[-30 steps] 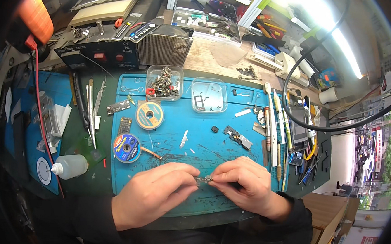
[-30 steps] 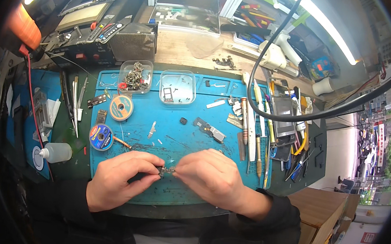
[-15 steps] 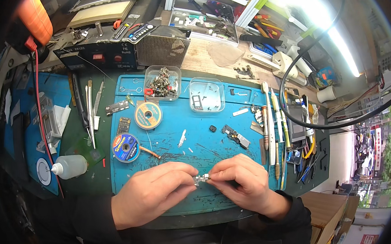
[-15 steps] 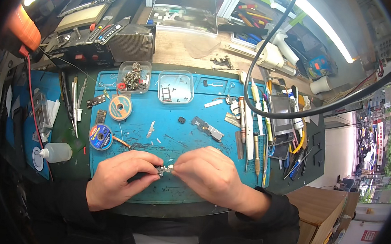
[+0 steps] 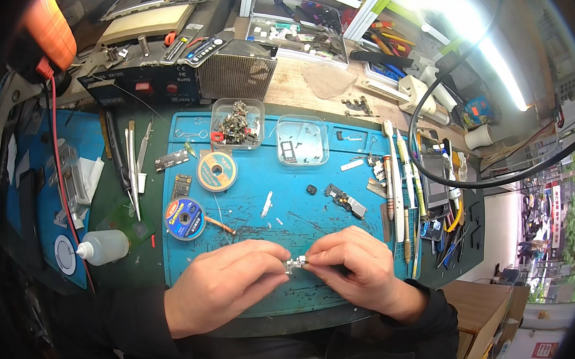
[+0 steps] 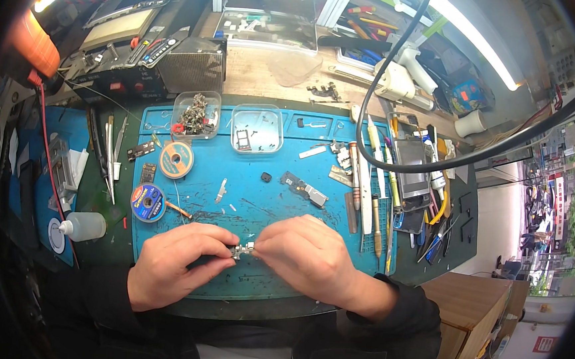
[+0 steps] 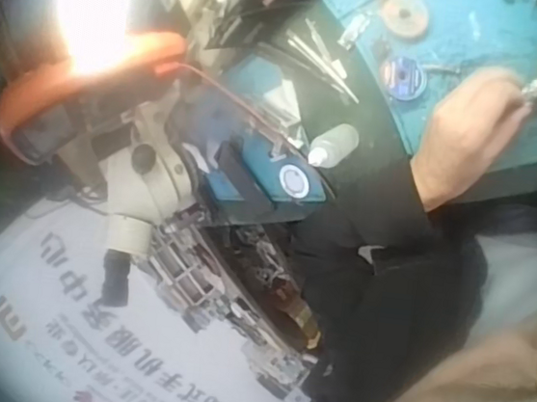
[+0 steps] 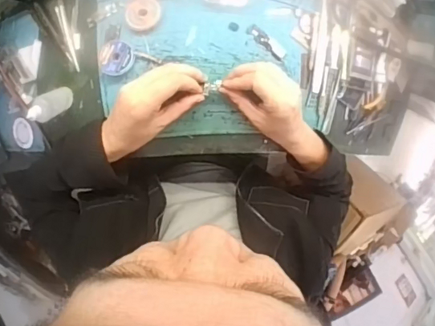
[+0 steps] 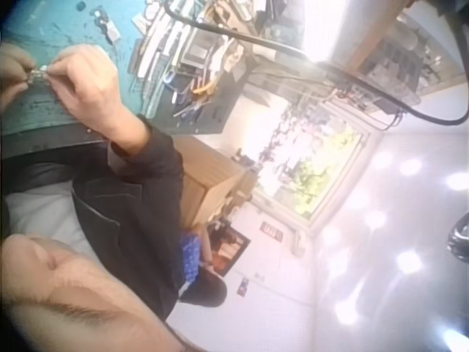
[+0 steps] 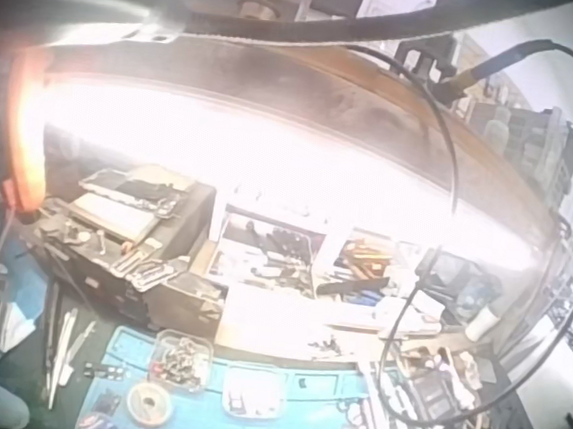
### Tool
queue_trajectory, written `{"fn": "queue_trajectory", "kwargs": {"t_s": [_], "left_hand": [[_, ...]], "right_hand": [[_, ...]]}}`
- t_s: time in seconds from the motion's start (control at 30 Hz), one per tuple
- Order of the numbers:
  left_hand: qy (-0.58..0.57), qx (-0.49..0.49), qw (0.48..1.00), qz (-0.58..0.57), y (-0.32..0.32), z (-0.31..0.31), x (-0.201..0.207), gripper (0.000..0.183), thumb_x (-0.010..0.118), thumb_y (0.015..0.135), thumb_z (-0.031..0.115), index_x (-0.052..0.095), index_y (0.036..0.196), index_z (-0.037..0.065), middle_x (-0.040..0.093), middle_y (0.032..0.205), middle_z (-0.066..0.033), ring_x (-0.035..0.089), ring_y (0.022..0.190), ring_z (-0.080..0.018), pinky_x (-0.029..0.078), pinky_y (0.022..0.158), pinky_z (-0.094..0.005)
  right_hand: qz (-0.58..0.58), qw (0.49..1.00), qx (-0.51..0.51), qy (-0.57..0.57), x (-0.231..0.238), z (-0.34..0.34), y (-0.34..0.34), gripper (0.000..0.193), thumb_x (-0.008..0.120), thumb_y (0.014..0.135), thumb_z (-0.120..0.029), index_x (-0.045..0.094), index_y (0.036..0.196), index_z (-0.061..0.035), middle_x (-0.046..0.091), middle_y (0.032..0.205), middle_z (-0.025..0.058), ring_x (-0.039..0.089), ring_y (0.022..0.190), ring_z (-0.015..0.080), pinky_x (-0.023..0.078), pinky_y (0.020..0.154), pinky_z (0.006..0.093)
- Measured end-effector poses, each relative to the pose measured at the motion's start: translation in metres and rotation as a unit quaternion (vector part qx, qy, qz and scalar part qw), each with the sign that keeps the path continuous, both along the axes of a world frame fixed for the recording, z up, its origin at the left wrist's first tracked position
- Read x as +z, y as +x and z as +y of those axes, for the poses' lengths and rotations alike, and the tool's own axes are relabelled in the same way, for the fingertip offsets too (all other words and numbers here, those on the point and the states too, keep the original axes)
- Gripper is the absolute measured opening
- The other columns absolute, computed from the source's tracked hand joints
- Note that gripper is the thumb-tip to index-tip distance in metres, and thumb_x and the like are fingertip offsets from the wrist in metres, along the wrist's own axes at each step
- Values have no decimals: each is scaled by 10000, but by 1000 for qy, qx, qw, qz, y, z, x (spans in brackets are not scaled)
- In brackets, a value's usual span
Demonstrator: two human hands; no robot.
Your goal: The person retrieves a small electronic component from a parts box and places it on the workbench. They use a soldering iron to apply solder to the component's pins, then apply flux with a pen-like tool and re-solder. Finally, they clean the component with a brush and liquid, then inspect it.
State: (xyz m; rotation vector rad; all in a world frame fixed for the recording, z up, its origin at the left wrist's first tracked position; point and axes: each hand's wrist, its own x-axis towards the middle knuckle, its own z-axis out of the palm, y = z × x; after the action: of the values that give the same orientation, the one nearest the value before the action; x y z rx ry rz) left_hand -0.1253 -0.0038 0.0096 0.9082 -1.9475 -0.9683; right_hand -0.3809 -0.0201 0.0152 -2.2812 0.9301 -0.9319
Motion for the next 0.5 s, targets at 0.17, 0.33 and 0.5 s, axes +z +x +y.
{"fn": "queue_trajectory", "kwargs": {"t_s": [0.17, 0.33, 0.5], "left_hand": [[30, 15, 999, 37, -2, 1, 3, 277, 822, 843, -92, 731, 1084, 8, 767, 1086, -112, 749, 941, -224, 628, 802, -327], [69, 40, 995, 59, -1, 2, 7, 314, 765, 851, -139, 733, 1121, 18, 756, 1078, -99, 729, 919, -181, 601, 761, -294], [27, 46, 996, 77, 1, 2, 12, 323, 741, 878, -142, 722, 1156, 22, 741, 1114, -96, 732, 946, -173, 597, 778, -285]], "right_hand": [[6, 999, 25, -21, 5, -3, 1, 248, 888, 801, -24, 738, 998, -41, 765, 941, 82, 735, 815, 274, 562, 710, 362], [62, 984, -127, -107, 20, -19, -3, 195, 865, 843, -6, 770, 1011, -35, 758, 931, 99, 718, 782, 262, 561, 699, 369], [229, 947, -178, -142, 23, -41, 18, 156, 811, 899, -208, 727, 953, -88, 668, 948, 45, 672, 943, 260, 558, 769, 390]]}}
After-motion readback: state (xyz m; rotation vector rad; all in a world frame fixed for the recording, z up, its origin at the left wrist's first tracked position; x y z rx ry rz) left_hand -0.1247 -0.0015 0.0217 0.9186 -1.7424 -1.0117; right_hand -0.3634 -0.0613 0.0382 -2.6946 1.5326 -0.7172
